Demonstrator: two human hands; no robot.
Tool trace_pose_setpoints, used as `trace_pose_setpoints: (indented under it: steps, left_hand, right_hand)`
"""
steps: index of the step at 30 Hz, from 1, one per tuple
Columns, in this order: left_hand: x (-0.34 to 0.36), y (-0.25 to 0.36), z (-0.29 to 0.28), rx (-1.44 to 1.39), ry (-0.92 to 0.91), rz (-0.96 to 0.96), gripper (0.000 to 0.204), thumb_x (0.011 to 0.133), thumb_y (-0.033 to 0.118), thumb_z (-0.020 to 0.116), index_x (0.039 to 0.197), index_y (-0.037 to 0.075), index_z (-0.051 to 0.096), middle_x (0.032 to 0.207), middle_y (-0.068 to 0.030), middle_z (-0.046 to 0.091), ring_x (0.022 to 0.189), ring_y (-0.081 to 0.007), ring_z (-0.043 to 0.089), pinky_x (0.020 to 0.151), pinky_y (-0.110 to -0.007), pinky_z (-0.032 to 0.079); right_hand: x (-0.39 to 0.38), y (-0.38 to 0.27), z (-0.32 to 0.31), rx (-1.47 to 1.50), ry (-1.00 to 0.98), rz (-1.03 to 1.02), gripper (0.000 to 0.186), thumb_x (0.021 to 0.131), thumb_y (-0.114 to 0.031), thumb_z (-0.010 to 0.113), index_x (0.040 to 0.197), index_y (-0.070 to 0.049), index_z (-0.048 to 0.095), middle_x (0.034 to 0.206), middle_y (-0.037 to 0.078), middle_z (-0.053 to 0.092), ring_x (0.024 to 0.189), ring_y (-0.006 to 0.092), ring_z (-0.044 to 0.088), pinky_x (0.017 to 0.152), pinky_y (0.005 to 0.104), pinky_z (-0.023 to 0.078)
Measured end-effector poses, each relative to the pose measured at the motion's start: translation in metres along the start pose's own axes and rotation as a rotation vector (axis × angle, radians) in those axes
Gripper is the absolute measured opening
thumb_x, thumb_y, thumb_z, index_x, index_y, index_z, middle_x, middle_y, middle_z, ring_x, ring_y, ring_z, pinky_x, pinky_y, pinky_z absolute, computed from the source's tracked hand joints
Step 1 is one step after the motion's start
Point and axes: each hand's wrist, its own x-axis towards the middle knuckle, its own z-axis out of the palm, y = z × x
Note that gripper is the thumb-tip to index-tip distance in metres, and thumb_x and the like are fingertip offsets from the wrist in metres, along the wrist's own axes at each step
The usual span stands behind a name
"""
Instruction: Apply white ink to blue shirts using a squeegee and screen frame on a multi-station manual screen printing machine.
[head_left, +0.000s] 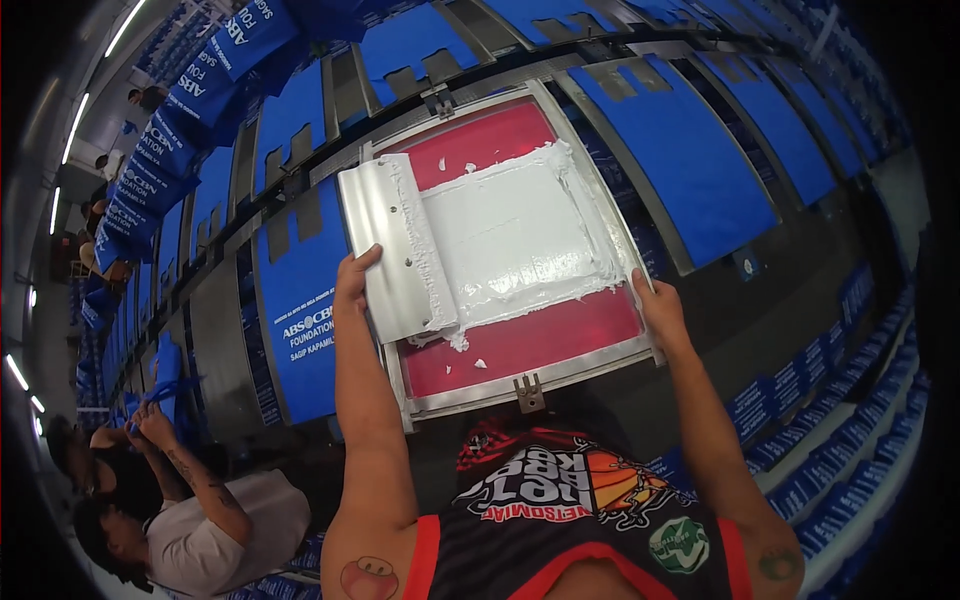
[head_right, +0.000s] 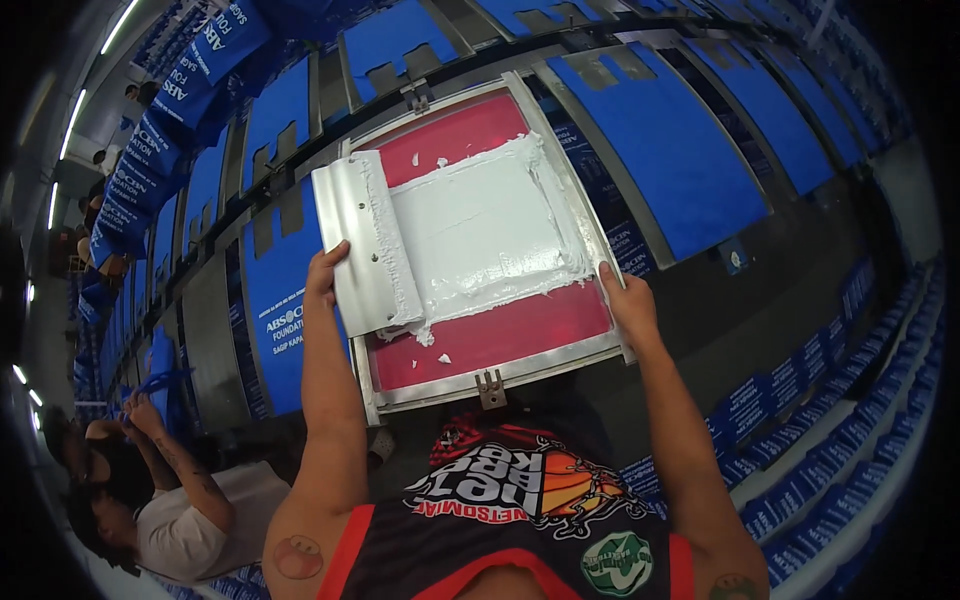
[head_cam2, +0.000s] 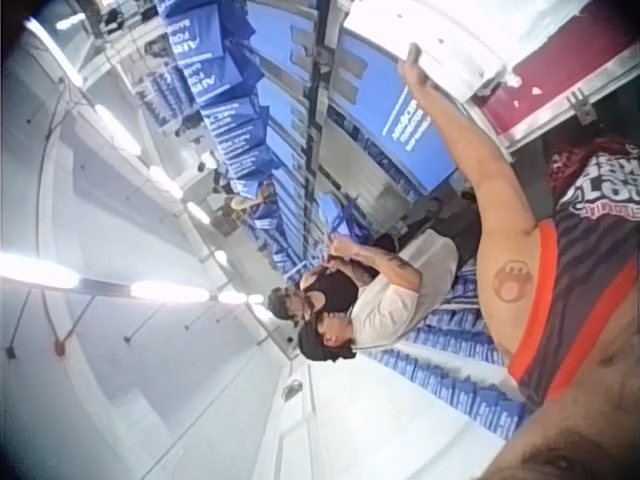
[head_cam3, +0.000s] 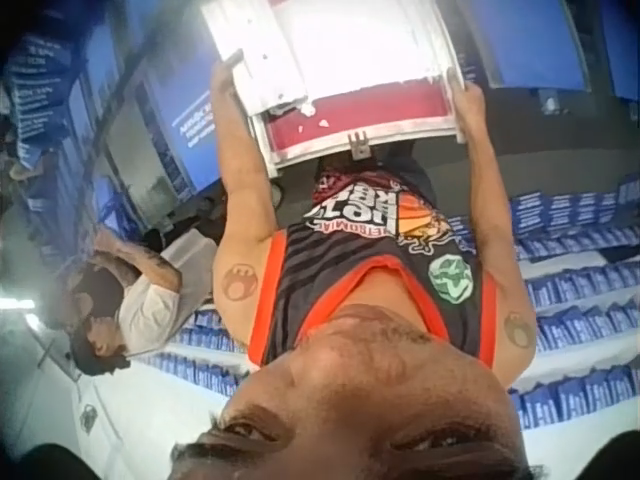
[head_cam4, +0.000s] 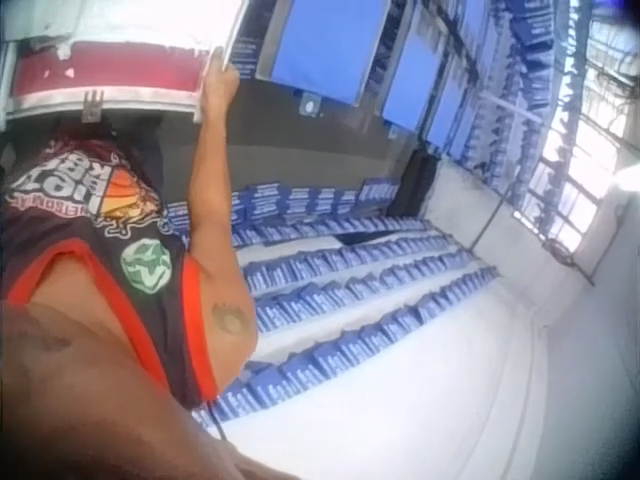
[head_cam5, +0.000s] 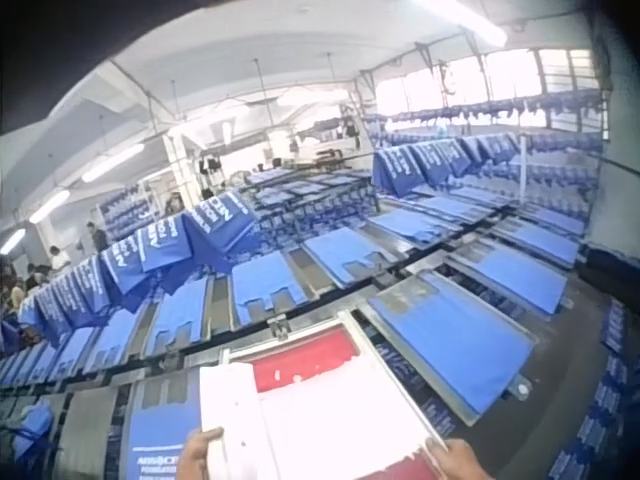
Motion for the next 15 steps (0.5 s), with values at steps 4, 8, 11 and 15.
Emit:
trace_pose_setpoints:
  steps: [4, 8, 11, 15]
  left_hand:
    - [0.006, -0.004, 0.012, 0.038, 0.076, -0.002, 0.039, 0.083, 0.018, 0.07, 0.112, -0.006, 0.057, 0.096, -0.0178, 0.068, 0.079, -0.0285, 0.069, 0.072, -0.041, 0.058]
    - [0.008, -0.01, 0.013, -0.048, 0.041, 0.002, 0.041, 0.083, 0.019, 0.07, 0.113, -0.006, 0.057, 0.098, -0.0179, 0.068, 0.081, -0.0291, 0.069, 0.073, -0.041, 0.058]
    - [0.009, -0.018, 0.013, -0.114, 0.034, -0.016, 0.041, 0.082, 0.016, 0.071, 0.112, -0.007, 0.057, 0.099, -0.0181, 0.067, 0.082, -0.0292, 0.069, 0.075, -0.043, 0.058]
    - [0.017, -0.025, 0.01, -0.089, 0.021, 0.025, 0.042, 0.079, 0.016, 0.074, 0.111, -0.006, 0.059, 0.098, -0.0166, 0.067, 0.082, -0.0258, 0.068, 0.073, -0.038, 0.057]
  right_hand:
    - [0.025, -0.001, -0.01, -0.041, -0.026, 0.034, 0.062, 0.087, -0.053, 0.059, 0.1, 0.006, 0.068, 0.085, 0.017, 0.069, 0.078, 0.0224, 0.066, 0.072, 0.034, 0.049]
    - [0.057, 0.006, -0.007, -0.014, -0.049, 0.012, 0.062, 0.087, -0.053, 0.06, 0.103, 0.006, 0.067, 0.089, 0.016, 0.069, 0.081, 0.02, 0.064, 0.075, 0.0333, 0.048]
    - [0.065, 0.01, -0.002, -0.001, -0.095, 0.031, 0.061, 0.088, -0.052, 0.06, 0.106, 0.006, 0.066, 0.091, 0.014, 0.068, 0.084, 0.0166, 0.062, 0.077, 0.0326, 0.047]
    - [0.065, 0.012, -0.004, -0.059, -0.117, -0.001, 0.058, 0.09, -0.049, 0.058, 0.107, 0.006, 0.065, 0.092, 0.012, 0.068, 0.084, 0.0175, 0.06, 0.079, 0.0332, 0.046]
